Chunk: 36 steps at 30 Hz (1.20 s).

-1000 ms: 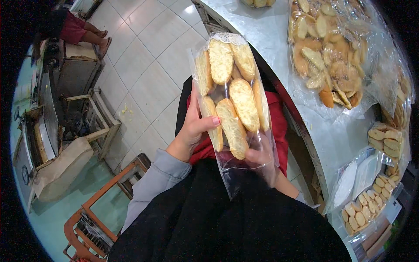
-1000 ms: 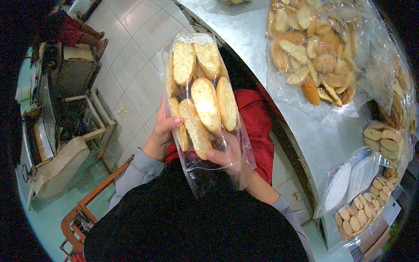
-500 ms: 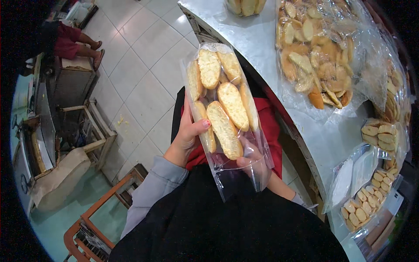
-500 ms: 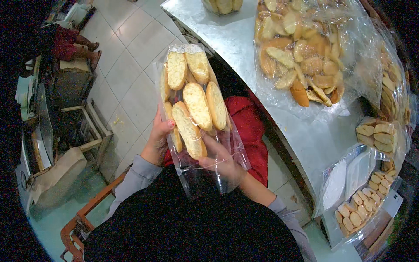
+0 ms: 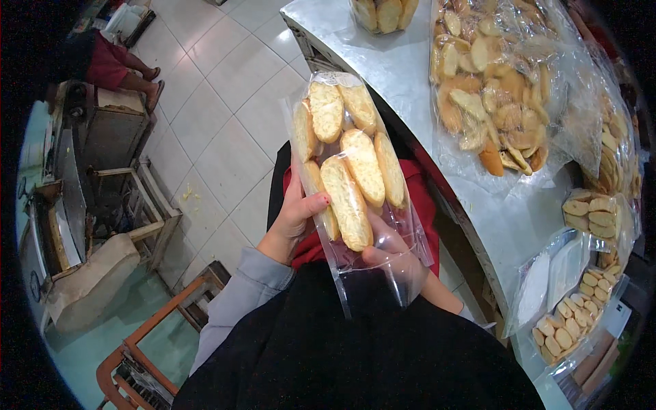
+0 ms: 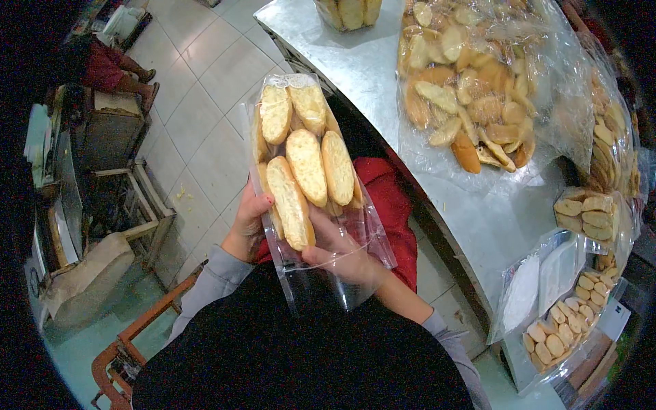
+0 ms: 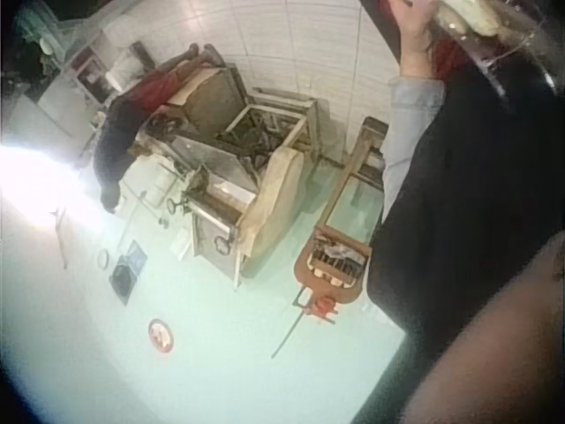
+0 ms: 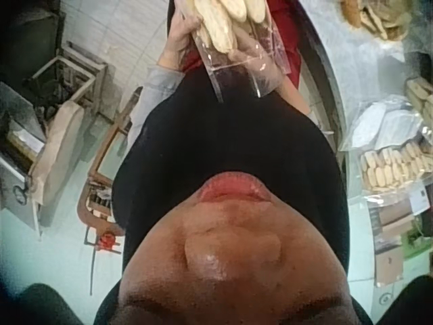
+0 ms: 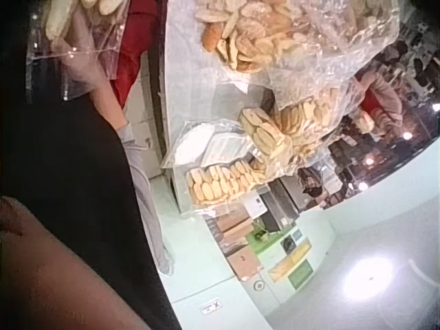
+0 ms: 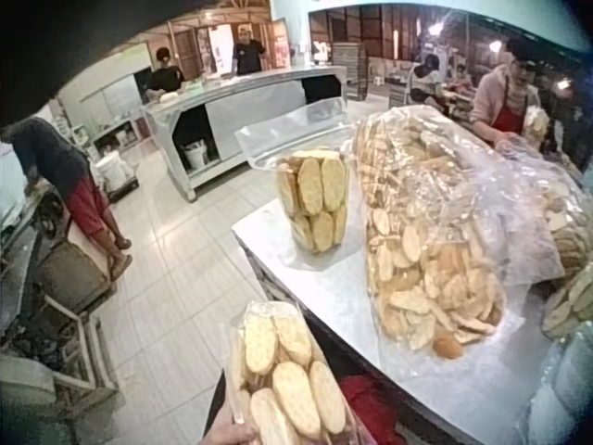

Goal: The person packs small, oblong biscuits into a clear plastic bag. They pick up biscuits from a large pile on a metal table and place them into the bag held in their left hand. The person arranges the biscuits inside the bag and eventually places the filled bag onto the table.

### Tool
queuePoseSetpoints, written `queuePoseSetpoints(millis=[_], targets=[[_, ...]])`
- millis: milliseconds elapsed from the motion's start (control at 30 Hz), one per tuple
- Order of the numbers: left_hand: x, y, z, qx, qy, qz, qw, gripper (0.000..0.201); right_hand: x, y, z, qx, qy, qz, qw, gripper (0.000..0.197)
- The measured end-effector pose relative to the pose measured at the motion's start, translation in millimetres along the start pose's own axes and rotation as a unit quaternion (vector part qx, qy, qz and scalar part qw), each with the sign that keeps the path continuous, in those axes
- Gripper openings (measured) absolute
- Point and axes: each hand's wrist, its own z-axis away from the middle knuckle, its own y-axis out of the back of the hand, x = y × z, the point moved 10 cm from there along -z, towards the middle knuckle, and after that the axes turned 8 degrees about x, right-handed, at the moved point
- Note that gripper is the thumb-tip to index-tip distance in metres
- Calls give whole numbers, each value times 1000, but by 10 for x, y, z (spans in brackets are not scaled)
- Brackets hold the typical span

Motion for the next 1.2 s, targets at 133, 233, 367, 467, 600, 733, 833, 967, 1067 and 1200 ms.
queuePoseSetpoints(millis=[133,233,367,467,600,733,833,967,1067,1200], targets=[[0,-46,1,-2,12,8,1000,93,9,158,-36,64,21,-51,996,82],[3,-146,25,-22,52,30,998,102,-30,215,-62,92,51,-69,992,79],[19,-182,-4,-37,28,37,998,103,-89,170,-81,98,85,-103,986,75],[108,-269,5,-38,18,37,998,103,-164,126,-84,100,100,-86,986,73],[157,-290,6,-46,4,47,998,102,-325,57,-118,117,183,-57,974,69],[154,-258,-20,-39,-38,22,998,91,-247,107,-134,123,94,-17,988,69],[239,-234,-67,16,-102,-31,994,88,-336,195,-237,117,55,-28,991,64],[203,7,-106,36,-79,-48,995,76,-668,403,-159,107,68,-13,992,71],[429,369,-31,172,-102,-135,970,65,-744,459,-46,95,72,-41,992,82],[707,503,95,168,-199,-159,952,60,-474,432,192,104,4,-119,987,71]])
